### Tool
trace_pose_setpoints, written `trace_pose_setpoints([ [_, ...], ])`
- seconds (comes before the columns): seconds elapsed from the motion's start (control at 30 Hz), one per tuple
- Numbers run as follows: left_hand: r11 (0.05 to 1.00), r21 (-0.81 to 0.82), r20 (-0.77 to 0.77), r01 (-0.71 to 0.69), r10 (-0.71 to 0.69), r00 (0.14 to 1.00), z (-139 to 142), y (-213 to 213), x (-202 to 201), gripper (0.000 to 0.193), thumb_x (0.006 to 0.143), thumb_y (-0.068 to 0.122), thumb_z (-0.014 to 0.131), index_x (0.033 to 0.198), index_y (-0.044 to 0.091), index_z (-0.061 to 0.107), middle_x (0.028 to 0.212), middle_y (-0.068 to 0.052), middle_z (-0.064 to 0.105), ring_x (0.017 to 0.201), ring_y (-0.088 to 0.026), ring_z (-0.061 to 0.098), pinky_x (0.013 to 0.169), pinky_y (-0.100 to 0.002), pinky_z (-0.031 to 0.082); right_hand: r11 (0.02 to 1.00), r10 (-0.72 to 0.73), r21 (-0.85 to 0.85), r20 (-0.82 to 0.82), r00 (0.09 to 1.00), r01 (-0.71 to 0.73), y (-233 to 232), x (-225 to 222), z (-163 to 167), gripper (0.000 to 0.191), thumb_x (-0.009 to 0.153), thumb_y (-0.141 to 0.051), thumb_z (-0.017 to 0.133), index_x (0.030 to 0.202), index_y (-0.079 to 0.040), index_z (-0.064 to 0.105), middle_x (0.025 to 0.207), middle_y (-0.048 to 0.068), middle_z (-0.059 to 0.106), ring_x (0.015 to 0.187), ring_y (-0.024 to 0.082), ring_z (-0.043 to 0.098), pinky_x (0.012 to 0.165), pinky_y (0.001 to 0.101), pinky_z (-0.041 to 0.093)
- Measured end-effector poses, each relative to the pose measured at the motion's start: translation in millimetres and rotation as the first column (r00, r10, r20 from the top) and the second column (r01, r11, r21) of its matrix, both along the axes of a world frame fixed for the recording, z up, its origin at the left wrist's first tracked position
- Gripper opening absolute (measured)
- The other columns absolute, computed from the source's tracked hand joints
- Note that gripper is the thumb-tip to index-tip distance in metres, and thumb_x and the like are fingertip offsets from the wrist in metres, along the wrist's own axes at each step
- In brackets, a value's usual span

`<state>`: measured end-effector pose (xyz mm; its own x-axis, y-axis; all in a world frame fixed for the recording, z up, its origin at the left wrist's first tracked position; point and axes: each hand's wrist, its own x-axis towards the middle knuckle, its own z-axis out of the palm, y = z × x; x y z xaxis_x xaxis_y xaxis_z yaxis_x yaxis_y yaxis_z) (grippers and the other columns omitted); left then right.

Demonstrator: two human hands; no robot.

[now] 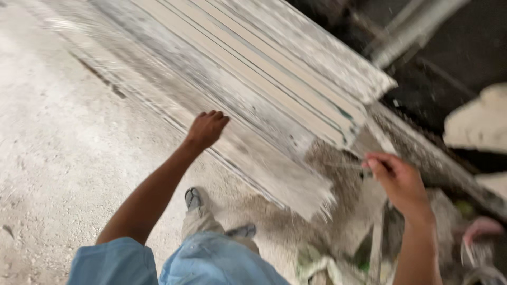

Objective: The person retrieves a bundle of white fiberglass strands from a bucket, then lays them lengthwise along a long metal workbench. They smooth the strands with their hands and use a small rectangular tool to press and align the strands along the bench surface.

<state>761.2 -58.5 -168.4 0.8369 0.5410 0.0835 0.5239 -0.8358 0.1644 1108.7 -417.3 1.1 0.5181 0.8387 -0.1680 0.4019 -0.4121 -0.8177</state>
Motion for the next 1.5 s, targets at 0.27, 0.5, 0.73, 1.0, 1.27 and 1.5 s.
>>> trace_pose_setpoints([
  [0.27,0.972,0.101,-0.177,-0.21,0.225,0.958,37.5,83.0,-59.8,0.048,0.104,0.031,0.052,0.148,0.012,0.048,0.154,-0.019,0.043,0.143,-0.038,0.04,0.117,-0.056,0.036,0.996,0.056,-0.068,-0.009,0.998,-0.056,140.2,-71.1,8.1,0.03,0.101,-0.021,0.062,0.124,-0.005,0.074,0.101,0.004,0.078,0.068,0.009,0.049,0.061,0.0265,0.043],
  [0.5,0.886,-0.325,0.685,0.33,-0.02,0.728,89.3,39.0,-99.4,0.063,0.105,0.037,0.055,0.154,0.0,0.039,0.155,-0.028,0.044,0.147,-0.042,0.04,0.122,-0.052,0.033,0.929,0.313,-0.164,-0.138,0.94,-0.333,314.7,-209.2,-63.6,0.028,0.098,-0.015,0.061,0.12,-0.004,0.073,0.101,0.004,0.079,0.083,0.011,0.064,0.075,0.029,0.052],
  [0.73,0.855,-0.505,0.514,0.117,0.189,0.837,89.7,147.3,-204.2,0.022,0.109,0.02,0.054,0.119,0.005,0.066,0.108,-0.017,0.073,0.096,-0.036,0.072,0.079,-0.045,0.058,0.882,0.443,-0.065,-0.229,0.867,-0.468,446.1,-310.4,-63.6,0.037,0.095,-0.017,0.067,0.128,-0.002,0.069,0.1,0.013,0.075,0.087,0.013,0.067,0.079,0.0302,0.055],
  [1.0,0.998,-0.056,0.278,0.039,-0.022,0.96,39.6,349.7,-231.4,0.023,0.096,0.008,0.057,0.116,0.007,0.066,0.107,-0.011,0.071,0.091,-0.026,0.071,0.062,-0.038,0.061,0.904,0.236,-0.327,-0.16,0.958,-0.277,529.0,-301.4,-120.8,0.04,0.094,-0.023,0.069,0.128,-0.003,0.068,0.113,0.012,0.075,0.094,0.02,0.068,0.083,0.0341,0.055],
  [1.27,1.0,-0.004,0.094,0.002,-0.002,0.996,-36.2,464.2,-251.3,0.008,0.092,0.013,0.066,0.098,0.01,0.071,0.109,-0.006,0.071,0.107,-0.023,0.066,0.085,-0.039,0.056,0.889,0.206,-0.443,0.171,0.963,-0.112,589.5,-264.0,-180.1,0.033,0.091,-0.022,0.075,0.118,-0.003,0.078,0.101,0.012,0.076,0.099,0.019,0.077,0.096,0.0357,0.056],
  [1.5,0.998,-0.003,-0.16,0.066,-0.066,0.985,-25.6,607.0,-291.0,0.014,0.1,0.02,0.063,0.101,0.016,0.076,0.124,-0.006,0.067,0.12,-0.022,0.059,0.106,-0.042,0.047,0.976,0.127,-0.164,-0.109,0.986,-0.144,761.9,-350.4,-101.9,0.031,0.096,-0.019,0.065,0.117,0.003,0.072,0.093,0.015,0.079,0.083,0.02,0.074,0.08,0.0343,0.059],
])
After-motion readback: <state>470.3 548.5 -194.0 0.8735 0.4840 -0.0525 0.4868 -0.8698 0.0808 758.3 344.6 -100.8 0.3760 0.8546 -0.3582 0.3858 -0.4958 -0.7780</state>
